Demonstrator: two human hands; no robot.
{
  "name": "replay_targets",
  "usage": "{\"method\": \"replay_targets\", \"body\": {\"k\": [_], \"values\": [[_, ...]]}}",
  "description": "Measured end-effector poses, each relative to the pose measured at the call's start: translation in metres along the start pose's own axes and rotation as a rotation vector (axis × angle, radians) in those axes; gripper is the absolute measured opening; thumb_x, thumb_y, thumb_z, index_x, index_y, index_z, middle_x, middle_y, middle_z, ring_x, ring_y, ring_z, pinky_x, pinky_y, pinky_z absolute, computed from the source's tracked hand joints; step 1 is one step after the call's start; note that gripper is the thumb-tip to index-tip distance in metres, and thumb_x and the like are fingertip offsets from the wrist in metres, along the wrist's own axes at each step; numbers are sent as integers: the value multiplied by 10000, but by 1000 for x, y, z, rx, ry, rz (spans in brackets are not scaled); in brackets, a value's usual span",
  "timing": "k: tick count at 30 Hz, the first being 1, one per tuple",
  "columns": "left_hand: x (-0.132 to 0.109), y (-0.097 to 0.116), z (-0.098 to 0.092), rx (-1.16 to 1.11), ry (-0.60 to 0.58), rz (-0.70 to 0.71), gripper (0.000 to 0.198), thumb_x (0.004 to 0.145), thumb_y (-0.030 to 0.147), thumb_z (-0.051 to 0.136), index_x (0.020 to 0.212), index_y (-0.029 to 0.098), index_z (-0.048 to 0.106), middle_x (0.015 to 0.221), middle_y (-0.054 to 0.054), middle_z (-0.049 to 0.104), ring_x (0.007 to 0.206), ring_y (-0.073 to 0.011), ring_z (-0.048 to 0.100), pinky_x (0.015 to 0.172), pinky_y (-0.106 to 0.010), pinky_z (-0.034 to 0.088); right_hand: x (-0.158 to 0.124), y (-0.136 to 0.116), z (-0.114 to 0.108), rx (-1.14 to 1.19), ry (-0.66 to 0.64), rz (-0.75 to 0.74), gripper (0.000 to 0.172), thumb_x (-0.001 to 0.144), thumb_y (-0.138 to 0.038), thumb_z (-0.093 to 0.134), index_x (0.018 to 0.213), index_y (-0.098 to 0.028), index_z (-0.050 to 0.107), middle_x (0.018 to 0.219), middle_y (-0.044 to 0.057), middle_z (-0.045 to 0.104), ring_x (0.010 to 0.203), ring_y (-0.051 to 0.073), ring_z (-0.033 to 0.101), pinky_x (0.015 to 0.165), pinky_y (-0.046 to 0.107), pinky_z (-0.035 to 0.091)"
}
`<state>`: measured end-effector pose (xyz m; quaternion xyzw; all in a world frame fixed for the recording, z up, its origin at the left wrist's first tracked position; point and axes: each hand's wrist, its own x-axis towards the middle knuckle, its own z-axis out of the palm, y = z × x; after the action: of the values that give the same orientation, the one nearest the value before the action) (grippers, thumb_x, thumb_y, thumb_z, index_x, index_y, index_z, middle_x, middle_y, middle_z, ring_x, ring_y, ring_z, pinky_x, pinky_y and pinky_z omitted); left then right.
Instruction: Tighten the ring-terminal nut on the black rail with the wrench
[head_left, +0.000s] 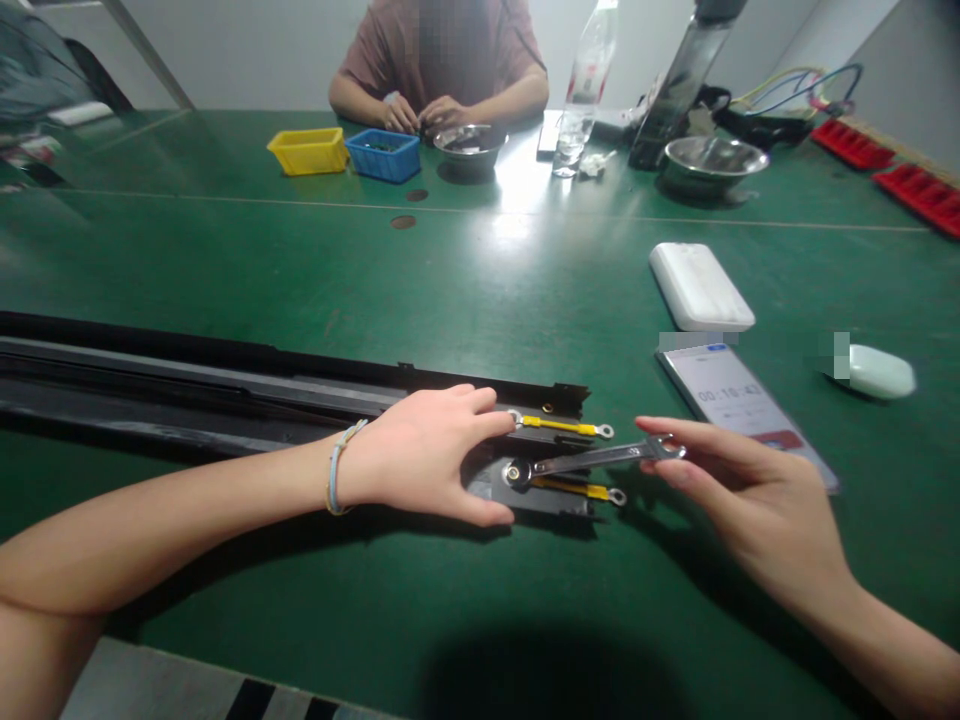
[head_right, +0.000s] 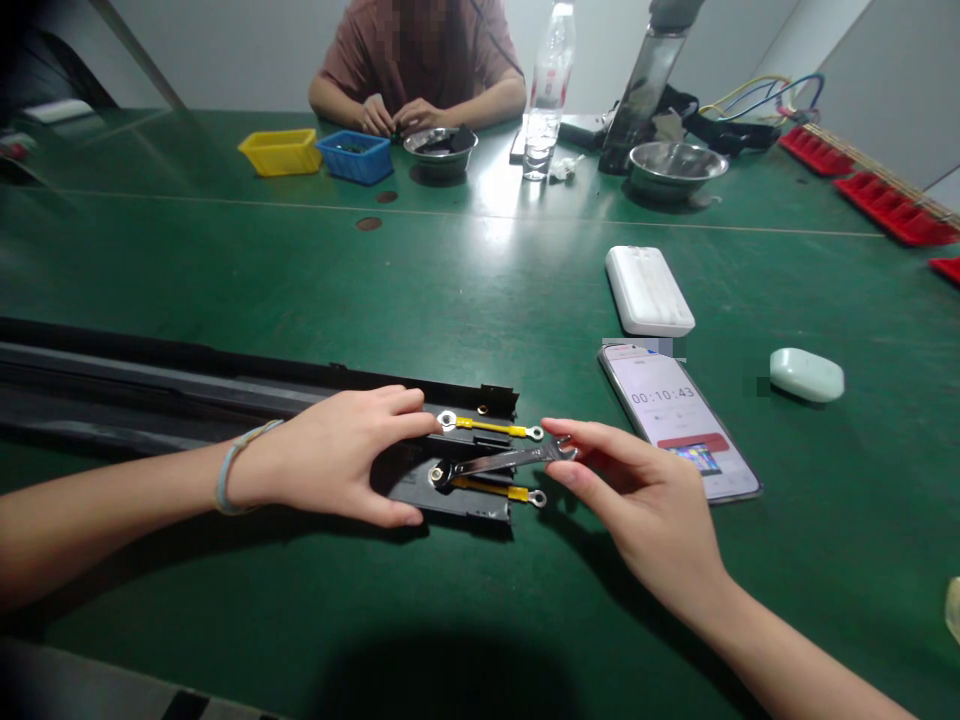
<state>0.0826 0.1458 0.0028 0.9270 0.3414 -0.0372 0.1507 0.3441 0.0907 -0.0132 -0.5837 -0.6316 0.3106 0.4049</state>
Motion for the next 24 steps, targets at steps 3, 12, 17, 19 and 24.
{"method": "replay_targets", "body": {"k": [3, 12, 17, 19, 24], "values": [[0, -1, 1, 0, 1, 4, 613, 697, 670, 587, 1098, 207, 564, 926, -31, 533, 830, -206, 522, 684, -309, 439, 0, 1, 0, 56, -5, -52, 146, 698, -339, 762, 838, -299, 753, 753, -16, 757, 621, 178, 702, 554, 273, 588], [9, -8, 1, -6, 9, 9, 599, 702, 655, 592, 1103, 211, 561, 925, -33, 535, 836, -208, 527, 687, -307, 441, -4, 1, 2, 283, -167, -251, 185, 672, -193, 806, 821, -270, 728, 607, -12, 664, 592, 174, 622, 531, 283, 518], [11, -8, 1, -16, 5, 9, 599, 702, 650, 596, 1106, 210, 559, 927, -33, 536, 838, -208, 525, 691, -308, 441, -7, -1, 2, 276, -166, -232, 208, 664, -173, 809, 825, -272, 722, 632, -12, 667, 607, 172, 621, 519, 271, 514], [11, -8, 1, -14, 6, 9, 597, 703, 650, 596, 1103, 209, 559, 926, -32, 533, 837, -206, 524, 688, -307, 439, -7, -1, 1, 274, -172, -237, 196, 669, -188, 808, 823, -273, 721, 626, -17, 665, 604, 167, 622, 519, 262, 518], [9, -7, 4, -4, 12, 13, 610, 701, 658, 591, 1106, 203, 556, 935, -36, 533, 842, -209, 527, 691, -310, 437, -5, -2, -1, 181, -123, -193, 213, 674, -203, 800, 850, -307, 739, 675, -23, 701, 606, 156, 646, 519, 235, 533]]}}
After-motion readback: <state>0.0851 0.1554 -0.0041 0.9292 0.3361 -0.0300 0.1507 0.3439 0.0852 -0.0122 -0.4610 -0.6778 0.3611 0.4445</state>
